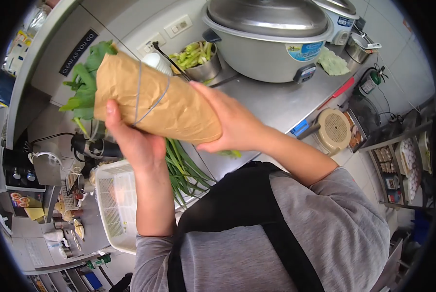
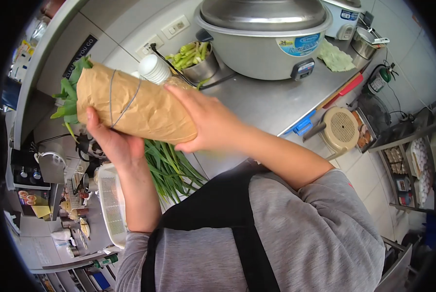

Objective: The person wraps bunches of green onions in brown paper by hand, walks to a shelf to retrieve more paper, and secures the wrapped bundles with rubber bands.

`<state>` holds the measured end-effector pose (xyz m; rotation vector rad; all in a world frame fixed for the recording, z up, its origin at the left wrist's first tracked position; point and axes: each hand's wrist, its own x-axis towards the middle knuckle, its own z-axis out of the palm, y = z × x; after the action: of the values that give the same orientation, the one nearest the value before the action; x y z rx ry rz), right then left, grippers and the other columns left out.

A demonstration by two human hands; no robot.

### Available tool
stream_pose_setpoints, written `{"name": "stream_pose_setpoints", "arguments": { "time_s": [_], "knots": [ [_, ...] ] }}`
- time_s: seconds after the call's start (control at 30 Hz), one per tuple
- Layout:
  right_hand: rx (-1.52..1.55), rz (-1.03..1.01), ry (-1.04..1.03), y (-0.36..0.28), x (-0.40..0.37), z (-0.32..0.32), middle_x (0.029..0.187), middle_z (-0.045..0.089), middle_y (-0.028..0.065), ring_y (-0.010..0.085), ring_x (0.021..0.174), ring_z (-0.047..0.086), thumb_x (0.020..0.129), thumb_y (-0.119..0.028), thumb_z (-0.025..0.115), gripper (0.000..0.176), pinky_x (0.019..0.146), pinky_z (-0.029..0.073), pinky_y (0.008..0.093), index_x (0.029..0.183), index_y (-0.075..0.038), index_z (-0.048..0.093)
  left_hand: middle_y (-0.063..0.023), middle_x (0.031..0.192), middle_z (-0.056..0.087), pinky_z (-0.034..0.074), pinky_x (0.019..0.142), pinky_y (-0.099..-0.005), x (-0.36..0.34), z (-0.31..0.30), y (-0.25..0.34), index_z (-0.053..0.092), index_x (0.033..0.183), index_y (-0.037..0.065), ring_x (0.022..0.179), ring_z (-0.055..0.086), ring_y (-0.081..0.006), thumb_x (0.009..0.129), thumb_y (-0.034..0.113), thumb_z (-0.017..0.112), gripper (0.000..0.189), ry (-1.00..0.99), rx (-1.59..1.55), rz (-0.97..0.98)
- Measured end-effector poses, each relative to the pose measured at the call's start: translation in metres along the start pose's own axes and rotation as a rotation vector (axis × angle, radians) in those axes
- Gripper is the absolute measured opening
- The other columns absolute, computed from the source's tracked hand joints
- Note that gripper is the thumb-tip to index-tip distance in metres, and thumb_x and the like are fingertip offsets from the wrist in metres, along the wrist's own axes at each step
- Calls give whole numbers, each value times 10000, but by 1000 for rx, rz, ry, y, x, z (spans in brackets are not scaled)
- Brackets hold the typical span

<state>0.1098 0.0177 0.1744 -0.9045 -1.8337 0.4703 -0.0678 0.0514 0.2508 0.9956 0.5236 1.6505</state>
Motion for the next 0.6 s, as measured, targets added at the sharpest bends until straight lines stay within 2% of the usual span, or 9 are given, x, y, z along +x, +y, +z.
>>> {"name": "stream_pose_setpoints", "arguments": {
  "time_s": [0.13,0.2,0.27,0.3,0.37,0.4,0.47,0.5,0.6],
  "knots": [
    [-56,181,-92,12,-25,-59,1430,489,197,340,1318,506,619,-236,876,1075,1095,409,407,1514,-45,311,-106,1464,499,371,1142,-473,-7,14,-60,391,1481,93,1362,475,-273,1017,557,451,659,-65,14,-202],
    [5,326,-108,24,-43,-87,1425,496,187,311,1320,511,628,-229,866,1061,1095,405,391,1516,-53,312,-97,1538,416,330,1166,-460,-4,-2,-99,327,1529,80,1424,390,-287,1027,579,415,714,-361,184,-305],
    [31,426,-139,39,-59,-109,1421,502,183,298,1315,519,631,-227,864,1057,1093,405,386,1518,-63,312,-145,1496,449,329,1157,-422,-7,-23,-141,381,1478,-9,1387,429,-301,997,470,579,706,-451,465,-256],
    [-15,541,-136,49,-67,-115,1419,506,190,308,1296,536,635,-221,856,1051,1084,415,389,1521,-73,311,-145,1496,449,329,1157,-422,-9,-38,-161,381,1478,-9,1387,429,-301,997,470,579,706,-427,461,-260],
    [-60,654,-152,70,-79,-117,1417,511,198,317,1277,553,638,-216,849,1045,1076,424,392,1523,-83,310,-178,1527,404,322,1151,-466,-17,-67,-193,413,1483,39,1420,380,-342,911,436,702,753,-599,1090,-273],
    [-207,739,-159,82,-84,-114,1397,526,201,323,1251,571,649,-235,841,1037,1059,435,422,1527,-101,306,-178,1527,404,322,1151,-466,-28,-71,-200,413,1483,39,1420,380,-342,911,436,702,753,-580,1090,-285],
    [-350,820,-187,99,-88,-105,1378,542,205,328,1225,589,660,-254,833,1029,1042,445,452,1531,-119,302,-196,1540,382,312,1137,-520,-59,-79,-215,464,1472,130,1434,356,-366,820,412,776,776,-766,1524,-270],
    [-547,850,-240,103,-85,-96,1362,549,210,346,1211,592,678,-282,817,1010,1022,446,490,1534,-137,300,-153,1491,441,330,1096,-544,-74,-89,-229,532,1420,211,1396,403,-330,805,372,781,683,-784,1578,-69],
    [-845,880,-331,133,-89,-71,1328,565,209,377,1186,599,705,-329,791,984,988,443,551,1541,-174,294,-86,1353,545,414,1014,-475,-94,-116,-250,614,1304,203,1297,488,-296,837,313,738,496,-824,1582,97]
  ]
}}
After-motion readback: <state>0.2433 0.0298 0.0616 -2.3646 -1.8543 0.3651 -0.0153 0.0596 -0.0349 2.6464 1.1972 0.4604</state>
